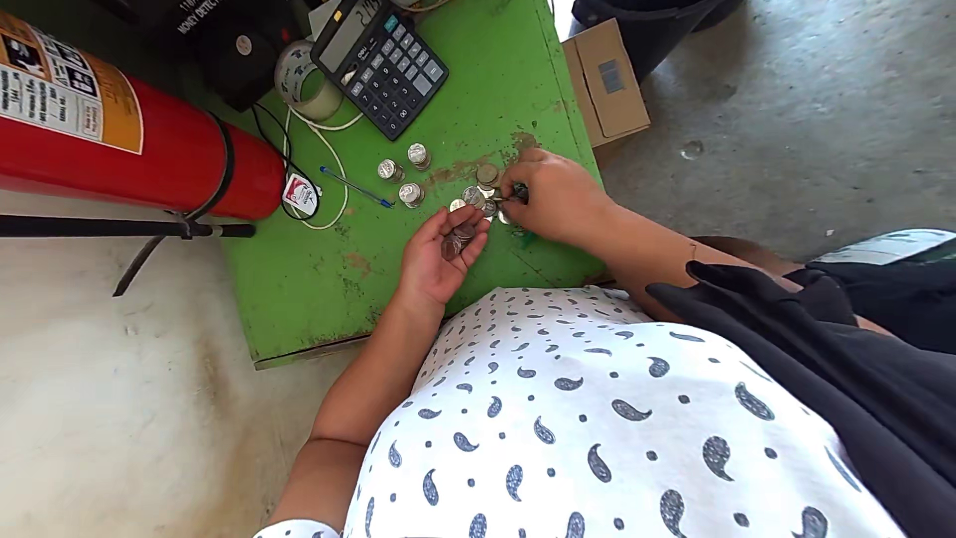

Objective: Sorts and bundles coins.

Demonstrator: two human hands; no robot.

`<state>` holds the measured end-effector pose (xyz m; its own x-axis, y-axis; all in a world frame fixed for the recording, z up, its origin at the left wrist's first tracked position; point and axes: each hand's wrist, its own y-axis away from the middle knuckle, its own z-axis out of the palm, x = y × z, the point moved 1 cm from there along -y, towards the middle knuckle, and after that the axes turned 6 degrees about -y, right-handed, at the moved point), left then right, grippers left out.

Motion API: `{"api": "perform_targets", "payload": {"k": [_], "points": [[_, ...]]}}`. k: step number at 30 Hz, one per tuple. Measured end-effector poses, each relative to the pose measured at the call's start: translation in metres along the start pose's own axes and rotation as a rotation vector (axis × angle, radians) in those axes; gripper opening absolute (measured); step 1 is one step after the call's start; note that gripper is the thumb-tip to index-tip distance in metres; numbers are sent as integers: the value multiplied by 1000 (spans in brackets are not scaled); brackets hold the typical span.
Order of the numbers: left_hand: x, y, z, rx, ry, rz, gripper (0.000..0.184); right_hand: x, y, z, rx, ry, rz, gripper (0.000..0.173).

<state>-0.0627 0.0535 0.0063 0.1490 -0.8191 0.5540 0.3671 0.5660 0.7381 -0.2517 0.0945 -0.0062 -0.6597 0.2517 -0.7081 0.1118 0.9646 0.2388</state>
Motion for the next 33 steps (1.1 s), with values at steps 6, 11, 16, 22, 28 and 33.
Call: {"api": "perform_targets", "payload": {"k": [6, 11, 16, 22, 28, 33], "points": [[-1, 3, 1, -64, -55, 3, 45, -18, 17, -10, -69, -158, -112, 16], [-4, 2, 0, -176, -71, 13, 53, -26, 24, 1, -23, -116, -474, 18], [-6, 5, 0, -225, -118, 23, 56, -37, 26, 16, 3, 258, -827, 13], [-7, 8, 1, -241, -90, 14, 58, -28, 25, 15, 123, 60, -870, 14], [-6, 6, -2, -240, -18, 46, 55, -14, 27, 5, 128, 50, -603, 19], [-3, 11, -2, -368, -119, 40, 74, -9, 30, 4, 18, 1, -439, 30]]}}
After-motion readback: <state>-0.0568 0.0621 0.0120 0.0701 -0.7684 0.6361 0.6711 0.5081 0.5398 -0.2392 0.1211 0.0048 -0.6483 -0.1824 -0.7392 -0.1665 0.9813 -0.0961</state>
